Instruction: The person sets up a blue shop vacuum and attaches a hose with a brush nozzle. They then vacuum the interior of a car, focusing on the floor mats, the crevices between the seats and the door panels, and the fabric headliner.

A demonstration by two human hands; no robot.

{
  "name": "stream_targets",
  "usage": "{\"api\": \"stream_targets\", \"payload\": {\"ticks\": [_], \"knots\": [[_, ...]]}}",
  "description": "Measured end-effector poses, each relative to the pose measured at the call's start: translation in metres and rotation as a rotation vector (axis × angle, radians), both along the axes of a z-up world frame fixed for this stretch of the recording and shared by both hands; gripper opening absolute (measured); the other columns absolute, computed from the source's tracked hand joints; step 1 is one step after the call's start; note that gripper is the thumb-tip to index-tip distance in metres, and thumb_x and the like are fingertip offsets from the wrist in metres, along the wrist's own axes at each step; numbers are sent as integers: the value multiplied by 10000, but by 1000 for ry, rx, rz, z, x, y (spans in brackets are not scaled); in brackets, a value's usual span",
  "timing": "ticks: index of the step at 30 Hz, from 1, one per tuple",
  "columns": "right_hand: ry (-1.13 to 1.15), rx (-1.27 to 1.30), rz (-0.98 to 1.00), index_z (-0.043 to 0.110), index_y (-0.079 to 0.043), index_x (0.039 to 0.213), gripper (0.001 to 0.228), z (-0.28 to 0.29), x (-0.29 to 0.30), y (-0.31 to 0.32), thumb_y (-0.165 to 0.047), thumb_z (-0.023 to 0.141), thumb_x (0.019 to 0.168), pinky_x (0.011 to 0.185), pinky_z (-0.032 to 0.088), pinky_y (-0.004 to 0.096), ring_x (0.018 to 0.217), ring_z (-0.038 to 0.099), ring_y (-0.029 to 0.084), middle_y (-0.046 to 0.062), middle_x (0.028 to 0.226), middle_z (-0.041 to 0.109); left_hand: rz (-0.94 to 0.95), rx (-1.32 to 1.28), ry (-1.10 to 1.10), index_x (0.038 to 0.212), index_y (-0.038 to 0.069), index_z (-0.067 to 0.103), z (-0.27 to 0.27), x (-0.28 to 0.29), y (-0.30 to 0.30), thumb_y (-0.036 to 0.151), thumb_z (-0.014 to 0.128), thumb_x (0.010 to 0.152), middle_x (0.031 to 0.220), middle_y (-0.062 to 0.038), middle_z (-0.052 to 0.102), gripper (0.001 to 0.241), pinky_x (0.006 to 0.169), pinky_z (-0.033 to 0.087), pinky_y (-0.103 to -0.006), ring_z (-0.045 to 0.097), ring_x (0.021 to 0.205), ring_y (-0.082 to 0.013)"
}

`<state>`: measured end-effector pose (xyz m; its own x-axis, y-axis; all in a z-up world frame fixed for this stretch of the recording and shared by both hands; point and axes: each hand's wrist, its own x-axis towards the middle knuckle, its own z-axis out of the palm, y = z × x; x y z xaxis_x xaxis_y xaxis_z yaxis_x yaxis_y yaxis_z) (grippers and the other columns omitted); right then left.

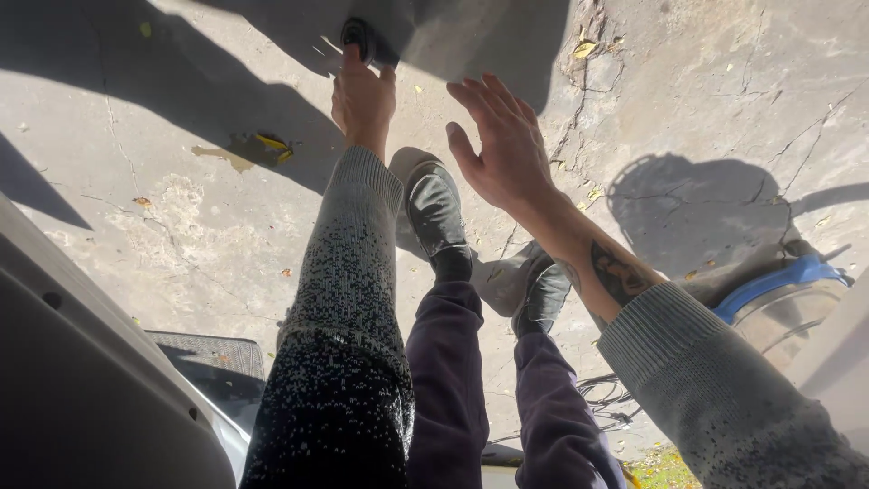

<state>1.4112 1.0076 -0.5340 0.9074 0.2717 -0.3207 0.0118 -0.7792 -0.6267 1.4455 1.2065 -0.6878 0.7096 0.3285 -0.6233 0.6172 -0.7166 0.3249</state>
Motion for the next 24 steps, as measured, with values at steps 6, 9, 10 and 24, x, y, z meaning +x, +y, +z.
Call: {"api": "stream_targets", "payload": {"ticks": [6, 9, 10, 24], "knots": [[73, 8, -28, 552, -73, 1440, 451, 65, -24, -8, -284, 591, 1043, 1182, 345, 532, 1469, 426, 381, 175, 1476, 573, -86, -154, -173, 1108, 76, 702, 81, -69, -34, 282, 777, 895, 1166, -108, 710, 306, 913, 577, -439, 724, 1075, -291], [16, -14, -43, 573, -89, 1422, 444, 115, -33, -12, -280, 593, 1022, 1171, 345, 531, 1464, 433, 376, 175, 1464, 580, -132, -264, -293, 1074, 61, 702, 163, -103, -52, 267, 799, 860, 1196, -138, 671, 313, 899, 575, -444, 692, 1088, -305], [8, -41, -48, 592, -103, 1409, 452, 136, -42, -19, -277, 604, 993, 1151, 339, 536, 1444, 436, 381, 187, 1451, 579, -136, -329, -310, 1069, 60, 709, 192, -122, -62, 263, 816, 830, 1204, -154, 661, 332, 901, 576, -452, 677, 1101, -311], [-335, 147, 105, 644, -153, 1309, 410, 525, -195, -96, -266, 696, 919, 1139, 364, 496, 1447, 450, 330, 136, 1454, 587, 198, -656, -722, 1071, 4, 606, 580, -319, -103, 160, 787, 914, 1061, -88, 623, 286, 661, 537, -287, 613, 816, -130]]}}
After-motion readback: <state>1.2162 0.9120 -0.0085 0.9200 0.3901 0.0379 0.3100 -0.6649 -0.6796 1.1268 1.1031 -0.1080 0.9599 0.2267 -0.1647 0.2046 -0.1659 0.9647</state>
